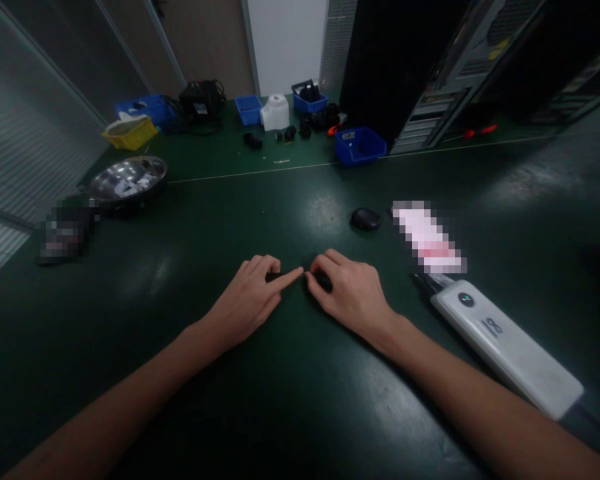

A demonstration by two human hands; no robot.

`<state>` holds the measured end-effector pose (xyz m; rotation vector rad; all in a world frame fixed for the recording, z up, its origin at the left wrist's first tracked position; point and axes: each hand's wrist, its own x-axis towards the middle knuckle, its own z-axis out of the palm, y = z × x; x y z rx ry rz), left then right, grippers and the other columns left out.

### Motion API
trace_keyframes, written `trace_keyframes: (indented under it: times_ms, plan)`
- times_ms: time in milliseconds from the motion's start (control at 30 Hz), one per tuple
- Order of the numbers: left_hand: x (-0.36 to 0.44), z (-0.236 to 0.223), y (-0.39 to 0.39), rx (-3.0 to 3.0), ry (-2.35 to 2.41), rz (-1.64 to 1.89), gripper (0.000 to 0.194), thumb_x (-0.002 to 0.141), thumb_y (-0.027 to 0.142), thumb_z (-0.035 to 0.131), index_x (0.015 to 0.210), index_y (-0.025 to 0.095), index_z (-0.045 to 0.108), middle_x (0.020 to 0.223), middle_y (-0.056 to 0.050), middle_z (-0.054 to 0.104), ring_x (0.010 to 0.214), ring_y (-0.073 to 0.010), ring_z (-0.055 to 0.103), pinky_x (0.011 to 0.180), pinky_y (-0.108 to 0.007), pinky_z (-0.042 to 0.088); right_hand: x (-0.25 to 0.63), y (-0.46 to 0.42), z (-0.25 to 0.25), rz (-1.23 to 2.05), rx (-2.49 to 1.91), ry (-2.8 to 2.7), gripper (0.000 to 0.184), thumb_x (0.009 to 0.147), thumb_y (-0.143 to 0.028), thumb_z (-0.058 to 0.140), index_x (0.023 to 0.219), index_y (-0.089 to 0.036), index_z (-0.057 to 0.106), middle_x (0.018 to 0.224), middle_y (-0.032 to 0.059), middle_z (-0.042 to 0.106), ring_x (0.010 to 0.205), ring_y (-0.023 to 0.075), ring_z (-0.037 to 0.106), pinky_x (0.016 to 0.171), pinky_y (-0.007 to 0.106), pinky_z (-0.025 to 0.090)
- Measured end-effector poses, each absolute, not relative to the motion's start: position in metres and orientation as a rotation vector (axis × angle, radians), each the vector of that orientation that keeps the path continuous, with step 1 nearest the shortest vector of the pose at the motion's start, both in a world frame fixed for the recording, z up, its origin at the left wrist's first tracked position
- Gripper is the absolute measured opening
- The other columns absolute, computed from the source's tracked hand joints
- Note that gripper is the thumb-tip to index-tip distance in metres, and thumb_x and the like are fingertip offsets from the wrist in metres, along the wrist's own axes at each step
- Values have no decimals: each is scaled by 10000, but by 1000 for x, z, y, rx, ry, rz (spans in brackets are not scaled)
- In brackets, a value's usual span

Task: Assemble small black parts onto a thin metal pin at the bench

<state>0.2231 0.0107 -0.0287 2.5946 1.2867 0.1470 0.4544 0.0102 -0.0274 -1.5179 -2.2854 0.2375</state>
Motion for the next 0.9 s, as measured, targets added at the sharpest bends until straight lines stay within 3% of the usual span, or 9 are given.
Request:
trace_keyframes:
  times_ms: [233, 433, 633, 800, 900]
  plan:
    - [221, -28, 10, 2478, 1273, 309, 557, 1006, 223, 365, 1537, 368, 279, 1269, -59, 537, 1122, -194, 495, 959, -413, 484, 454, 9, -22, 152, -1662, -2228, 188, 988, -372, 524, 914, -234, 629, 939, -2, 667, 693, 146, 578, 583, 298, 272]
    - [230, -25, 11, 2484, 1139, 419, 367, 1014, 276, 412, 1360, 306, 532, 1405, -18, 545, 1324, -170, 467, 1118, -407, 461, 454, 10, -23, 164, -1712, -2179, 198, 991, -378, 519, 926, -234, 638, 947, 10, 679, 729, 156, 599, 578, 302, 267]
    - [222, -24, 13, 2547, 1109, 319, 395, 1019, 250, 383, 1393, 298, 503, 1383, -11, 593, 1290, -158, 525, 1120, -425, 484, 454, 10, -23, 191, -1695, -2174, 211, 989, -392, 523, 913, -236, 643, 947, 6, 680, 726, 156, 595, 575, 303, 279]
    - [143, -27, 19, 2306, 1495, 555, 392, 988, 382, 503, 1376, 334, 529, 1345, -1, 614, 1188, -163, 598, 1051, -378, 527, 456, 11, -23, 238, -1675, -2183, 214, 989, -385, 517, 922, -228, 646, 948, 16, 678, 714, 152, 584, 571, 292, 285]
    - [56, -24, 10, 2179, 1948, 611, 406, 968, 500, 516, 1352, 369, 533, 1360, 62, 593, 1177, -179, 588, 1100, -413, 470, 457, 11, -24, 247, -1662, -2178, 215, 990, -383, 516, 922, -225, 646, 944, 18, 676, 713, 149, 577, 573, 289, 288]
